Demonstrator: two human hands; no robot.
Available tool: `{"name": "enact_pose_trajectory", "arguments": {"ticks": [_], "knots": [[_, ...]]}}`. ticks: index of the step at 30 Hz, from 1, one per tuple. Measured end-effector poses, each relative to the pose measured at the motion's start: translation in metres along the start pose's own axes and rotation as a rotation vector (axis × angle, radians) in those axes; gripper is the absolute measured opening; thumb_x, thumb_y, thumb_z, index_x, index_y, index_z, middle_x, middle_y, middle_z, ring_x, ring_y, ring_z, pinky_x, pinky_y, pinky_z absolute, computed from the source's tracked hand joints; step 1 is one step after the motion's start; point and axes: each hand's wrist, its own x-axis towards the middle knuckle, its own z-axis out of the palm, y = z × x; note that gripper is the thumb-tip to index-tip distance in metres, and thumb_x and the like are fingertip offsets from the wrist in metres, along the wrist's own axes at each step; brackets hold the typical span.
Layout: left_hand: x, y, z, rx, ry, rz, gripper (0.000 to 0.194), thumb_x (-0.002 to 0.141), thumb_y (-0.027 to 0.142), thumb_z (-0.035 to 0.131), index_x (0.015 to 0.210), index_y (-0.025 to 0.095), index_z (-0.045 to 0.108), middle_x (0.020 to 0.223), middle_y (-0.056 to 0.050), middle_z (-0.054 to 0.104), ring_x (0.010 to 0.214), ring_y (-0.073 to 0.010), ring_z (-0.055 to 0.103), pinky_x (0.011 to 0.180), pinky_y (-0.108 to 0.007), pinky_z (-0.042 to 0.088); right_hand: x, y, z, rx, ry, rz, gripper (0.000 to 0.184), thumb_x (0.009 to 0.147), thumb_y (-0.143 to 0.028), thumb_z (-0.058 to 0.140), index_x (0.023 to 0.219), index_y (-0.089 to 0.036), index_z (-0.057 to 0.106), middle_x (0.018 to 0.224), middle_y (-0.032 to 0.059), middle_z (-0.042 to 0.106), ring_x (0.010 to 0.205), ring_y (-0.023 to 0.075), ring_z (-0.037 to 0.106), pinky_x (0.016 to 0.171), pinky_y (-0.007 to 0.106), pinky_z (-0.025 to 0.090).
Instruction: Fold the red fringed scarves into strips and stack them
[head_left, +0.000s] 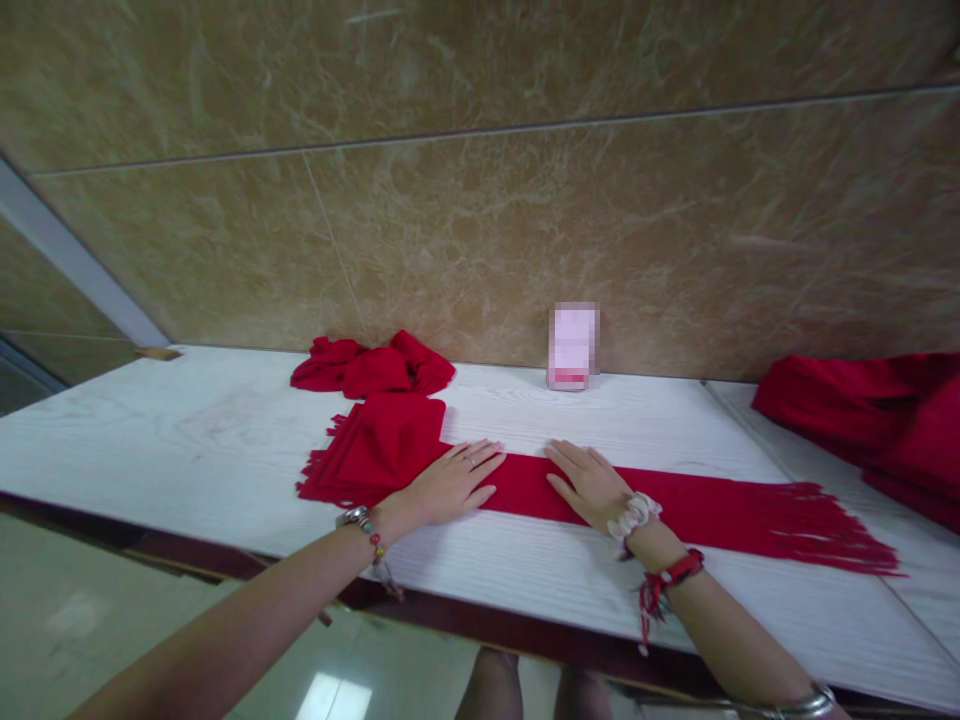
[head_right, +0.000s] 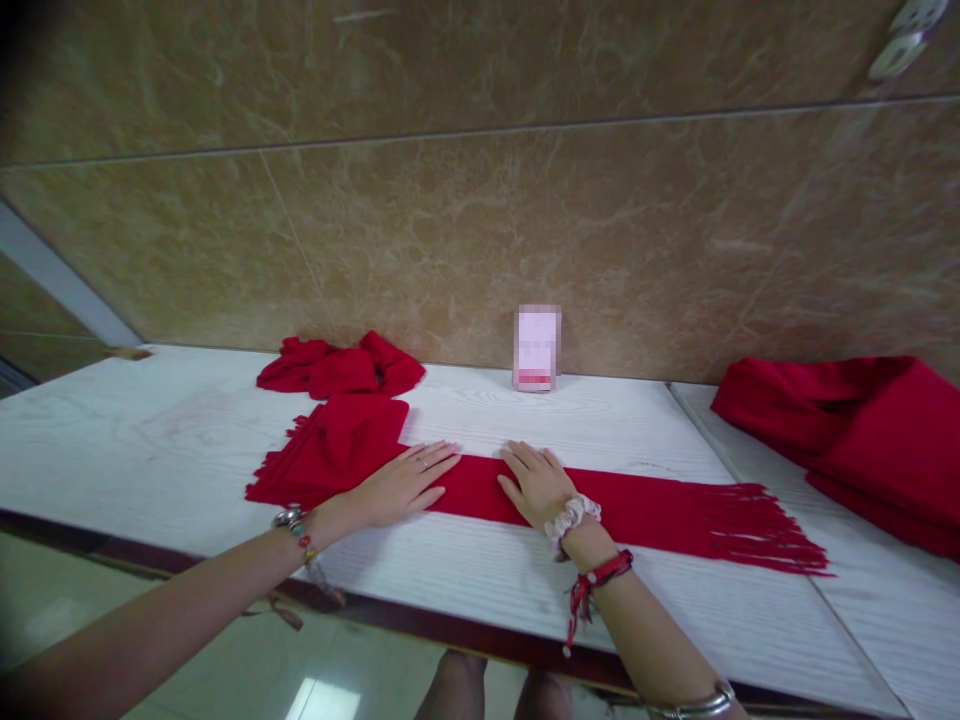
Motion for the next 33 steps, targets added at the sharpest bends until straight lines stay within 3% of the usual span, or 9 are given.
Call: {"name": "enact_pose_trajectory", "arguments": {"ticks": [5,10,13,19,23,27,30,33], "knots": [[-0.001,-0.001,0.000,-0.044,0.010,-0.006,0.045,0.090,0.037,0.027,0.130,0.015,0.034,0.136,-0.008,0.035,0.126,-0.0175,0.028,0.102,-0.033,0.021,-0.001,-0.001,-0.008,-0.005,-0.002,0.099,0.043,0.087,-0.025,0.035,0.128,-0.014,0.041,0.135,0.0114,0.037,0.125,0.0216,0.030,0.102,0.044,0.025],[0.000,0.001,0.001,-0.049,0.010,-0.023,0.045,0.090,0.034,0.030,0.129,0.013,0.035,0.136,-0.009,0.035,0.126,-0.0183,0.028,0.103,-0.034,0.021,0.000,-0.015,-0.003,0.000,-0.024,-0.091,0.044,0.087,-0.031,0.035,0.129,-0.018,0.039,0.137,0.0086,0.034,0.127,0.0221,0.027,0.102,0.047,0.022],[0.000,0.002,0.002,-0.052,0.019,-0.021,0.045,0.089,0.033,0.031,0.129,0.014,0.036,0.136,-0.009,0.036,0.126,-0.0184,0.029,0.103,-0.035,0.022,0.000,-0.015,0.002,0.008,-0.026,-0.103,0.044,0.087,-0.032,0.033,0.129,-0.021,0.039,0.136,0.0075,0.037,0.125,0.0226,0.030,0.101,0.048,0.024],[0.000,0.001,0.002,-0.034,0.003,-0.018,0.045,0.090,0.033,0.030,0.130,0.014,0.034,0.137,-0.008,0.034,0.126,-0.0182,0.028,0.103,-0.034,0.022,-0.004,0.006,0.000,-0.042,-0.068,0.008,0.043,0.088,-0.034,0.030,0.130,-0.025,0.038,0.138,0.0048,0.033,0.126,0.0233,0.029,0.100,0.050,0.026],[-0.001,0.001,0.002,-0.010,0.007,-0.015,0.045,0.090,0.034,0.029,0.130,0.015,0.034,0.137,-0.007,0.034,0.126,-0.0176,0.028,0.103,-0.033,0.020,-0.010,0.037,-0.001,-0.051,-0.089,0.198,0.043,0.088,-0.036,0.029,0.129,-0.030,0.037,0.139,0.0027,0.031,0.126,0.0250,0.028,0.097,0.054,0.027],[-0.001,0.002,0.001,0.006,0.008,-0.012,0.045,0.090,0.034,0.028,0.130,0.014,0.034,0.136,-0.008,0.036,0.126,-0.0177,0.029,0.102,-0.032,0.021,-0.011,0.057,0.002,-0.054,0.005,0.321,0.043,0.087,-0.034,0.029,0.128,-0.027,0.040,0.136,0.0064,0.037,0.124,0.0263,0.032,0.095,0.057,0.028],[-0.001,0.003,0.000,0.006,0.012,-0.015,0.044,0.090,0.033,0.029,0.129,0.014,0.035,0.136,-0.008,0.036,0.125,-0.0174,0.030,0.102,-0.033,0.021,-0.008,0.047,0.002,-0.025,0.105,0.192,0.044,0.086,-0.034,0.031,0.128,-0.024,0.040,0.135,0.0084,0.038,0.125,0.0247,0.031,0.098,0.055,0.025],[-0.001,0.003,-0.001,0.005,0.021,-0.018,0.044,0.090,0.032,0.030,0.129,0.013,0.036,0.135,-0.009,0.038,0.125,-0.0178,0.031,0.102,-0.034,0.022,-0.006,0.026,0.001,0.011,0.047,0.011,0.045,0.085,-0.035,0.033,0.127,-0.022,0.041,0.136,0.0081,0.037,0.126,0.0232,0.029,0.100,0.051,0.024]]}}
